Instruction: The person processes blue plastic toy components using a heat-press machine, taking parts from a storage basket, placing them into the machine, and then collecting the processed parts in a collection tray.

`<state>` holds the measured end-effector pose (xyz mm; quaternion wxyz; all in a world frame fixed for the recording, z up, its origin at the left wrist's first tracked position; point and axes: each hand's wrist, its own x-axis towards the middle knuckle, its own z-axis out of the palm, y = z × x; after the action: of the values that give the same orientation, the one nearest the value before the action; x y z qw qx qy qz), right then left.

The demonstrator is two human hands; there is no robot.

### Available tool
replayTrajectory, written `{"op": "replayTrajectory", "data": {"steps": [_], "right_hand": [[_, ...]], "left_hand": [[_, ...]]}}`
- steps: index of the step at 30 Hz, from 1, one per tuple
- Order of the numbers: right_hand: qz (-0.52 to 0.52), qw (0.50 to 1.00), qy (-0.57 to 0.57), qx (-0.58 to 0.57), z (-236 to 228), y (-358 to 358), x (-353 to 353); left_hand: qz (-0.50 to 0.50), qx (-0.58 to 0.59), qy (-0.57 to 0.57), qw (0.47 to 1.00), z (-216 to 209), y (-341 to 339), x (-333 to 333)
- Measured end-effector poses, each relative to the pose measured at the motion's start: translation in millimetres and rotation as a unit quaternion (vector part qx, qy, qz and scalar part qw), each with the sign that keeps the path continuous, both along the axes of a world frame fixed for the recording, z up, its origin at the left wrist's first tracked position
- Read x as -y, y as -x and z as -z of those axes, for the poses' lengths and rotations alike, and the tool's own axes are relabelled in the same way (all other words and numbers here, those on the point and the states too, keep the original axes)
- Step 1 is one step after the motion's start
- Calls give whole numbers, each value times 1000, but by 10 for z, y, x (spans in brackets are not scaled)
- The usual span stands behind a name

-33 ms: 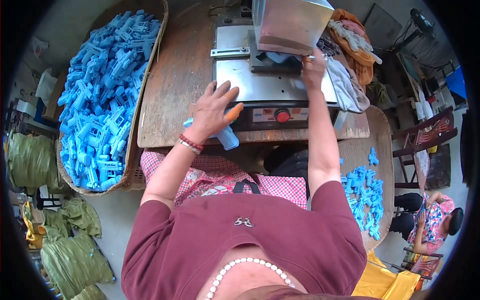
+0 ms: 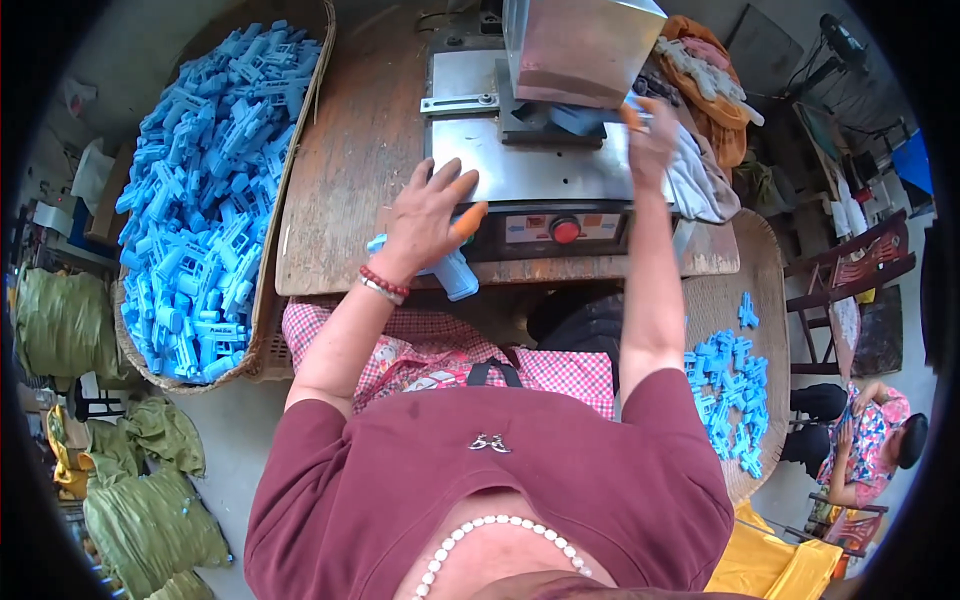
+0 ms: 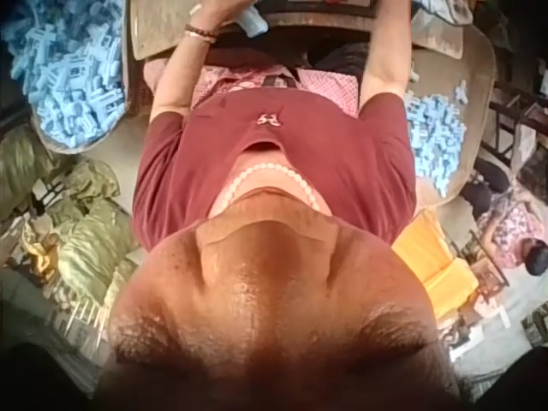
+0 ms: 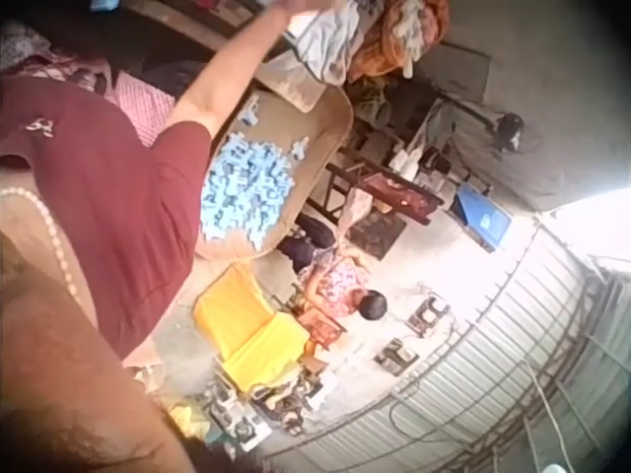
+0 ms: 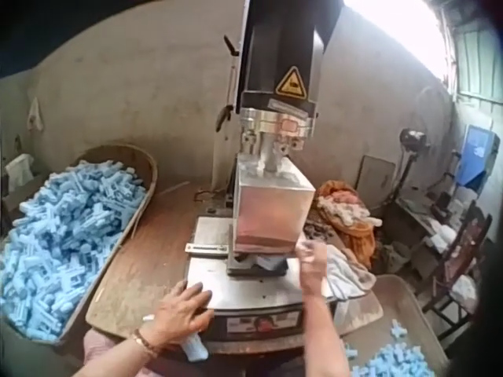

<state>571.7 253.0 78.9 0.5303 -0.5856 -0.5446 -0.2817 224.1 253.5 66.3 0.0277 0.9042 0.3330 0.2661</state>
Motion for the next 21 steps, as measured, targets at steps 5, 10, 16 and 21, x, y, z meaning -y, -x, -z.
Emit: {"op": "replayTrajectory", "data": {"steps": [5,10,16,21], "right_hand": [[128,986,12,-106,-519,488,1836],[-316,755,448,-360,688,1762,1329],[-458,572,370,-570,520,2351,1144],[-409,600,236,-646,118,2059,843]], "left_hand": [[-4,31,-41,999,23,-23,-152],[42,7,-50,998,-17,-138,-110],[39,285,-37,957,-73,253,355],[31,295,220,929,-197,19,410]]}}
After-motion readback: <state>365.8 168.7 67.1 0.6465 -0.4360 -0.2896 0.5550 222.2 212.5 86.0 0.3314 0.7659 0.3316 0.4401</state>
